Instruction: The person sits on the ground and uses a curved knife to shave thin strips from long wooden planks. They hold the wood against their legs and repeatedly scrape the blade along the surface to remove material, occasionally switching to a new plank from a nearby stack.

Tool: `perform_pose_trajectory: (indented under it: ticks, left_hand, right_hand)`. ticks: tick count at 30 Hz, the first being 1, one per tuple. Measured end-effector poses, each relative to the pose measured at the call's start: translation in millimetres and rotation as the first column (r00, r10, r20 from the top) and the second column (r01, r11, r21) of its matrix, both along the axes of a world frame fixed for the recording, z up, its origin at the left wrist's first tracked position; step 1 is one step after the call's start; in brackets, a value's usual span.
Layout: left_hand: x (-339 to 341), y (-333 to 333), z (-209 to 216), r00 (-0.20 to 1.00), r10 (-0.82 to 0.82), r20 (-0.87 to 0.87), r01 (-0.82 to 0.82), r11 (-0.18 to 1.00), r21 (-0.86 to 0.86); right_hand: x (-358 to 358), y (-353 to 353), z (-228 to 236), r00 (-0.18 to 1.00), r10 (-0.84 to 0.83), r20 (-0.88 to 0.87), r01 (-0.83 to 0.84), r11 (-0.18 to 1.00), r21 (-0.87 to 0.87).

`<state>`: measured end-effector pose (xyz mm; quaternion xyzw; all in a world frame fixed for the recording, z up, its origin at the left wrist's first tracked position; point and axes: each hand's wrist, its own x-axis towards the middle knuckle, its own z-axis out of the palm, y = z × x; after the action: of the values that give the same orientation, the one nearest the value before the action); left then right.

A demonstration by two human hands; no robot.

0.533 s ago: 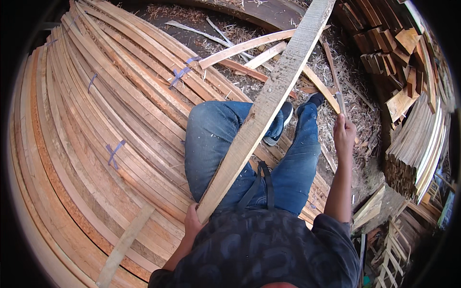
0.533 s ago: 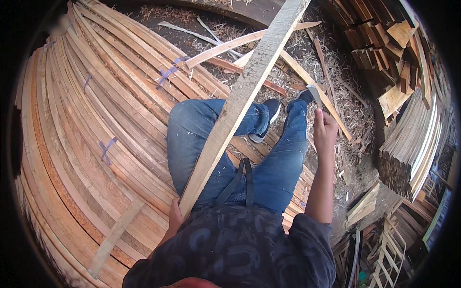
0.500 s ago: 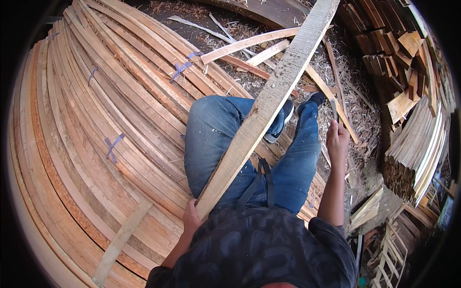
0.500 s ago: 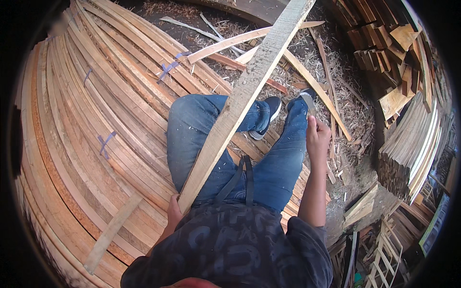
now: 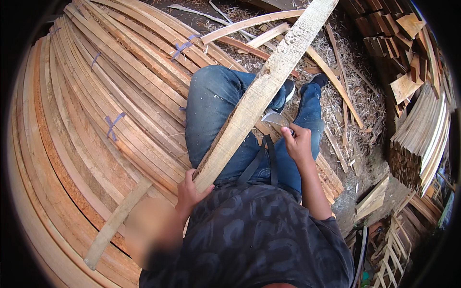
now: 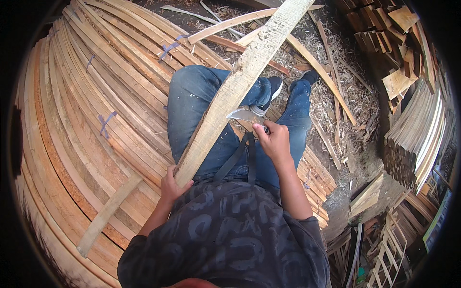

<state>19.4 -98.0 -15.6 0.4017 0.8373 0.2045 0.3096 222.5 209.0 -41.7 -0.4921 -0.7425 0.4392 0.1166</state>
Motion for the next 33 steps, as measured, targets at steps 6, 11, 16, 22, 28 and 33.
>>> perform_pose_trajectory:
  ticks: [6,11,16,22,28,33]
  left_hand:
    - [-21,70,2,0.987,0.158,0.0,-0.158,0.986,0.06]
    - [-14,95,4,0.984,0.175,-0.039,-0.176,0.984,-0.018]
    - [-18,91,-5,0.991,0.133,-0.027,-0.132,0.991,0.027]
    - [-20,93,-5,0.991,0.131,0.008,-0.132,0.99,0.043]
    - [-23,94,-5,0.991,0.126,0.033,-0.128,0.99,0.051]
    - [-24,95,-6,0.991,0.124,0.042,-0.125,0.991,0.04]
  right_hand:
    - [-22,-9,8,0.985,0.15,0.084,-0.155,0.986,0.057]
    - [-59,-18,13,0.933,0.288,0.217,-0.333,0.918,0.217]
    - [-70,-18,7,0.882,0.375,0.285,-0.458,0.823,0.335]
    - [-73,-21,2,0.887,0.35,0.302,-0.448,0.813,0.372]
    - [-77,-13,1,0.876,0.343,0.339,-0.461,0.803,0.378]
    - [-78,-7,-2,0.876,0.343,0.34,-0.472,0.758,0.45]
